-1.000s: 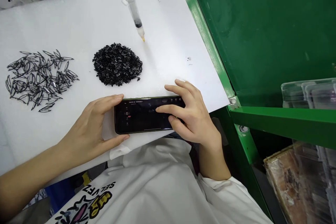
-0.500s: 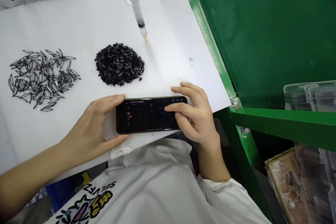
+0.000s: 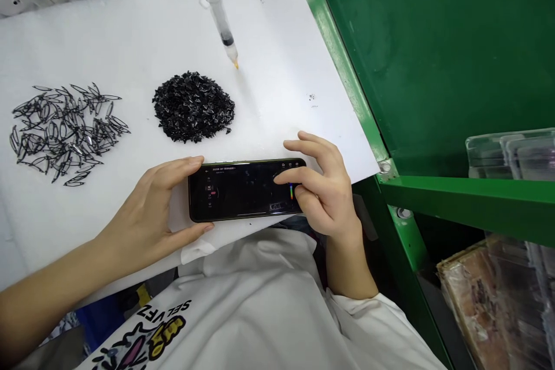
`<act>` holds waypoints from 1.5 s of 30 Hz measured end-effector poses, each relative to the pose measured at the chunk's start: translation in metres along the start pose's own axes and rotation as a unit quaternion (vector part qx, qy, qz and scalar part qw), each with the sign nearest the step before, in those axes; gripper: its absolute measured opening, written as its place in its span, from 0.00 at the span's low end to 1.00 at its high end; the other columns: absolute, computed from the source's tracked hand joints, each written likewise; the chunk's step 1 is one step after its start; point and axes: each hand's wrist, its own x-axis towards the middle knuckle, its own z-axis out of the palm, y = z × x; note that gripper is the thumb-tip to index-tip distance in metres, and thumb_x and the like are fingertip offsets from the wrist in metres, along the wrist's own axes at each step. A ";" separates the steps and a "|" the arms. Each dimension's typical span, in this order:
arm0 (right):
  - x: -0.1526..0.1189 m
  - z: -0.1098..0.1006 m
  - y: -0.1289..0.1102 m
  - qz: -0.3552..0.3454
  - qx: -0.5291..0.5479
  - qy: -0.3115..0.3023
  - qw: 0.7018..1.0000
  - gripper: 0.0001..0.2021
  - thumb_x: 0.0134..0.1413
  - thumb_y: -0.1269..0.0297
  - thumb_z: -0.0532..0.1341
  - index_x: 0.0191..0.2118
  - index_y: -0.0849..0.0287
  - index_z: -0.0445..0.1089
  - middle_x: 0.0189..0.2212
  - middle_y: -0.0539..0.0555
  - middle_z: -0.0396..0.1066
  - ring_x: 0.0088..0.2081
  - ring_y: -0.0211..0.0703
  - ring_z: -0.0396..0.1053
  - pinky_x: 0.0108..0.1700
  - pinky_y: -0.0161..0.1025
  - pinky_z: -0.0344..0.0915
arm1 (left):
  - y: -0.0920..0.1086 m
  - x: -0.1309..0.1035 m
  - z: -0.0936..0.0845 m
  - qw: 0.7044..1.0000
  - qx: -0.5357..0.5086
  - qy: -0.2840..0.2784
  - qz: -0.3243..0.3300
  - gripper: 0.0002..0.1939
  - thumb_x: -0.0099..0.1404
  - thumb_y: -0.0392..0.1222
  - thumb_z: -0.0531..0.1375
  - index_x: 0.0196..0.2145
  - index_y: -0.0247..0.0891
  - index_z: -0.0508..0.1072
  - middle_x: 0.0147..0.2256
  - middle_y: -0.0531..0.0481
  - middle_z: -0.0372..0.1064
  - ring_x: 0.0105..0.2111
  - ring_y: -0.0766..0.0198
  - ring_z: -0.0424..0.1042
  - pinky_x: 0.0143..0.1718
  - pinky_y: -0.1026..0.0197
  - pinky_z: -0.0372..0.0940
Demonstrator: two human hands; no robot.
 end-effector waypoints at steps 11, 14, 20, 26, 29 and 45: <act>0.005 -0.003 -0.004 -0.002 -0.054 -0.077 0.996 0.19 0.46 0.72 0.51 0.41 0.49 0.73 0.55 0.50 0.60 0.60 0.58 0.52 0.58 0.61 0.53 | 0.000 0.000 0.001 1.000 -0.001 0.002 -0.006 0.37 0.61 0.49 0.57 0.63 0.44 0.44 0.56 0.43 0.57 0.54 0.44 0.59 0.50 0.36 0.63; 0.003 -0.003 -0.002 -0.001 -0.021 -0.047 0.999 0.17 0.47 0.71 0.51 0.36 0.50 0.74 0.54 0.50 0.62 0.59 0.58 0.54 0.58 0.61 0.55 | 0.000 0.000 0.001 1.000 -0.001 0.001 -0.006 0.37 0.61 0.49 0.57 0.63 0.44 0.44 0.56 0.42 0.57 0.54 0.43 0.59 0.50 0.35 0.63; 0.003 -0.001 -0.004 0.017 -0.035 -0.045 0.998 0.17 0.48 0.73 0.51 0.37 0.52 0.73 0.52 0.51 0.63 0.59 0.57 0.54 0.58 0.60 0.54 | 0.000 0.000 0.000 1.000 -0.004 -0.001 -0.012 0.37 0.60 0.48 0.57 0.62 0.43 0.45 0.56 0.42 0.57 0.54 0.42 0.59 0.51 0.35 0.62; 0.001 0.002 -0.002 0.045 -0.029 -0.008 0.999 0.19 0.49 0.72 0.50 0.44 0.51 0.71 0.53 0.51 0.64 0.58 0.57 0.56 0.58 0.60 0.55 | 0.000 0.000 0.001 1.000 -0.002 0.004 0.000 0.37 0.61 0.49 0.57 0.62 0.40 0.46 0.55 0.40 0.57 0.54 0.43 0.59 0.50 0.35 0.63; -0.002 0.002 0.002 0.032 -0.005 0.026 0.999 0.17 0.48 0.71 0.51 0.39 0.50 0.73 0.50 0.51 0.66 0.56 0.57 0.59 0.56 0.59 0.58 | 0.000 0.000 0.001 1.000 -0.004 -0.001 -0.008 0.37 0.61 0.48 0.57 0.62 0.42 0.45 0.56 0.41 0.57 0.54 0.43 0.59 0.50 0.34 0.62; 0.003 -0.003 -0.001 -0.008 -0.037 -0.067 0.997 0.18 0.49 0.70 0.51 0.42 0.48 0.72 0.55 0.50 0.61 0.59 0.57 0.53 0.58 0.60 0.53 | 0.000 -0.001 0.000 1.000 -0.006 0.000 -0.009 0.37 0.61 0.48 0.57 0.63 0.45 0.44 0.56 0.44 0.56 0.54 0.44 0.59 0.51 0.36 0.62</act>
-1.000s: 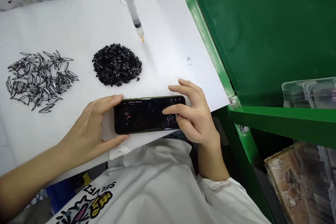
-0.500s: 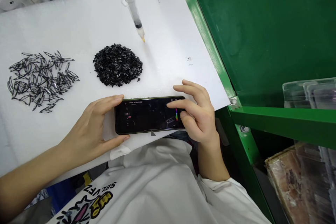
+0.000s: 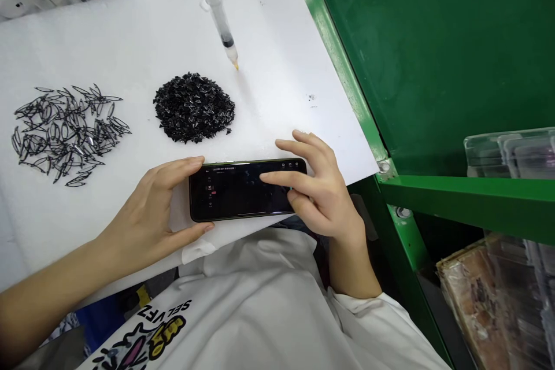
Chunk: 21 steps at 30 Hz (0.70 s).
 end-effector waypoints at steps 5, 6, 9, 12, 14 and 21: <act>-0.002 0.002 0.001 -0.020 -0.013 0.036 0.999 0.15 0.47 0.73 0.51 0.34 0.52 0.73 0.51 0.52 0.63 0.58 0.57 0.55 0.58 0.59 0.55 | 0.000 0.000 0.000 1.000 0.000 -0.001 0.003 0.36 0.61 0.48 0.56 0.62 0.41 0.45 0.56 0.41 0.56 0.54 0.44 0.58 0.51 0.37 0.61; -0.001 0.002 0.000 -0.034 -0.028 0.012 0.999 0.15 0.47 0.73 0.52 0.35 0.52 0.73 0.52 0.52 0.62 0.58 0.57 0.54 0.58 0.60 0.54 | 0.000 0.000 0.000 1.000 0.000 0.000 0.004 0.36 0.61 0.48 0.57 0.62 0.40 0.45 0.56 0.41 0.56 0.54 0.44 0.58 0.51 0.37 0.61; 0.003 -0.001 -0.001 -0.076 -0.050 -0.047 0.995 0.17 0.46 0.73 0.53 0.40 0.50 0.72 0.56 0.50 0.57 0.60 0.58 0.50 0.60 0.62 0.50 | -0.001 0.000 0.001 1.000 -0.003 0.001 0.004 0.37 0.61 0.49 0.57 0.62 0.41 0.45 0.56 0.42 0.56 0.54 0.44 0.58 0.51 0.37 0.61; 0.003 -0.003 0.001 -0.095 -0.039 -0.058 0.993 0.19 0.47 0.73 0.53 0.42 0.48 0.71 0.57 0.50 0.55 0.60 0.58 0.50 0.59 0.63 0.49 | -0.001 0.000 0.001 1.000 -0.007 -0.001 0.000 0.37 0.61 0.50 0.57 0.62 0.41 0.45 0.56 0.43 0.56 0.54 0.43 0.58 0.51 0.37 0.61; 0.001 -0.002 0.004 -0.105 -0.013 -0.026 0.994 0.18 0.47 0.73 0.52 0.40 0.49 0.72 0.56 0.50 0.57 0.59 0.56 0.53 0.59 0.63 0.50 | -0.001 0.000 0.001 1.000 -0.006 -0.003 0.000 0.37 0.61 0.51 0.57 0.62 0.40 0.46 0.56 0.42 0.56 0.54 0.43 0.58 0.51 0.37 0.61; -0.003 0.003 0.008 -0.107 0.021 0.057 0.992 0.15 0.44 0.75 0.51 0.31 0.54 0.72 0.49 0.50 0.65 0.56 0.55 0.58 0.57 0.61 0.56 | -0.001 0.000 0.001 1.000 -0.004 -0.005 0.002 0.36 0.62 0.50 0.57 0.62 0.37 0.47 0.56 0.42 0.56 0.55 0.45 0.57 0.53 0.40 0.59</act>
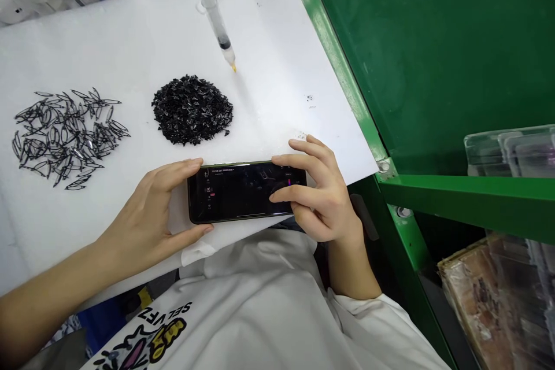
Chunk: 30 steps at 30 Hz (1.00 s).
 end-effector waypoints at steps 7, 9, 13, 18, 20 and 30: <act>0.001 -0.001 -0.002 0.031 -0.011 -0.002 0.999 0.16 0.45 0.74 0.51 0.36 0.55 0.73 0.49 0.54 0.65 0.56 0.57 0.58 0.57 0.61 0.56 | 0.000 0.000 0.000 1.000 0.003 0.000 0.005 0.36 0.62 0.50 0.57 0.61 0.35 0.48 0.56 0.40 0.55 0.55 0.46 0.56 0.53 0.40 0.59; 0.002 0.000 -0.003 0.042 -0.027 -0.010 0.999 0.17 0.45 0.74 0.52 0.38 0.55 0.72 0.49 0.55 0.65 0.56 0.57 0.58 0.57 0.61 0.56 | 0.001 0.000 0.000 1.000 0.003 0.000 0.004 0.35 0.62 0.50 0.57 0.61 0.35 0.47 0.56 0.40 0.55 0.55 0.46 0.56 0.53 0.40 0.59; 0.003 0.001 -0.005 0.049 -0.040 -0.011 0.998 0.16 0.45 0.74 0.52 0.36 0.53 0.73 0.48 0.54 0.66 0.56 0.56 0.58 0.57 0.61 0.56 | 0.000 0.000 0.000 1.000 0.004 -0.001 0.004 0.35 0.62 0.50 0.57 0.61 0.35 0.48 0.56 0.40 0.55 0.55 0.46 0.57 0.53 0.40 0.59; 0.002 0.001 -0.003 0.022 -0.013 0.009 1.000 0.15 0.43 0.75 0.51 0.28 0.52 0.73 0.46 0.50 0.67 0.55 0.54 0.59 0.57 0.60 0.57 | 0.000 0.001 0.000 1.000 0.004 -0.002 0.006 0.35 0.62 0.49 0.57 0.61 0.33 0.49 0.56 0.39 0.56 0.55 0.46 0.57 0.53 0.40 0.59; 0.001 0.001 -0.002 0.011 -0.009 0.010 1.000 0.15 0.42 0.75 0.51 0.27 0.52 0.73 0.46 0.49 0.67 0.55 0.54 0.60 0.57 0.60 0.57 | 0.001 0.001 0.000 1.000 0.004 -0.002 0.004 0.35 0.62 0.49 0.57 0.61 0.33 0.49 0.56 0.39 0.56 0.55 0.46 0.57 0.52 0.40 0.60; 0.000 0.000 0.000 -0.005 -0.010 0.003 1.000 0.14 0.42 0.74 0.51 0.27 0.52 0.72 0.44 0.48 0.68 0.53 0.52 0.61 0.57 0.60 0.57 | 0.000 0.000 -0.001 1.000 0.009 -0.005 0.002 0.36 0.62 0.50 0.56 0.62 0.37 0.46 0.56 0.42 0.55 0.55 0.48 0.56 0.53 0.40 0.60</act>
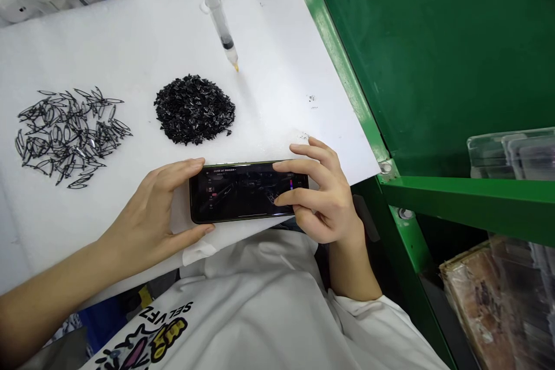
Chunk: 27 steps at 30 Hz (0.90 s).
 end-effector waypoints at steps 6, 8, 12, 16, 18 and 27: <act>-0.001 0.000 0.001 -0.001 0.005 0.002 1.000 0.14 0.44 0.73 0.51 0.27 0.51 0.73 0.43 0.49 0.69 0.52 0.52 0.62 0.56 0.60 0.58 | 0.001 0.001 0.000 1.000 -0.006 0.002 -0.004 0.36 0.62 0.50 0.57 0.62 0.41 0.45 0.56 0.43 0.55 0.55 0.45 0.57 0.52 0.38 0.61; 0.000 -0.001 0.001 0.000 0.009 0.001 1.000 0.13 0.46 0.72 0.51 0.28 0.51 0.73 0.44 0.49 0.69 0.52 0.53 0.62 0.56 0.60 0.58 | 0.001 0.001 0.000 1.000 -0.012 0.000 -0.002 0.36 0.61 0.50 0.57 0.62 0.39 0.46 0.56 0.41 0.56 0.55 0.44 0.57 0.52 0.38 0.60; 0.002 -0.003 -0.002 0.013 -0.002 -0.041 0.999 0.14 0.52 0.64 0.51 0.36 0.51 0.74 0.50 0.52 0.66 0.55 0.55 0.60 0.57 0.61 0.54 | 0.001 0.001 0.000 1.000 -0.014 0.004 -0.001 0.37 0.61 0.49 0.57 0.62 0.40 0.45 0.56 0.40 0.56 0.54 0.43 0.58 0.51 0.37 0.61; 0.003 -0.003 -0.004 0.025 -0.025 -0.075 0.997 0.14 0.53 0.61 0.52 0.39 0.50 0.73 0.54 0.52 0.63 0.56 0.57 0.57 0.58 0.63 0.51 | 0.001 0.001 0.000 1.000 -0.012 -0.001 -0.003 0.36 0.61 0.47 0.58 0.62 0.38 0.46 0.56 0.39 0.56 0.55 0.44 0.57 0.53 0.39 0.60; 0.003 -0.002 -0.004 0.027 -0.029 -0.071 0.997 0.13 0.53 0.63 0.53 0.38 0.50 0.73 0.53 0.52 0.63 0.56 0.57 0.57 0.58 0.62 0.52 | 0.001 0.001 0.000 1.000 -0.013 -0.002 -0.002 0.36 0.61 0.47 0.58 0.61 0.37 0.47 0.56 0.39 0.55 0.55 0.44 0.57 0.53 0.39 0.59; 0.004 -0.001 -0.004 0.035 -0.028 -0.032 0.998 0.11 0.51 0.69 0.54 0.32 0.53 0.74 0.48 0.53 0.67 0.55 0.55 0.59 0.57 0.60 0.56 | 0.001 0.000 -0.001 1.000 -0.015 -0.004 -0.009 0.36 0.62 0.49 0.57 0.62 0.42 0.44 0.56 0.42 0.55 0.55 0.45 0.57 0.52 0.37 0.60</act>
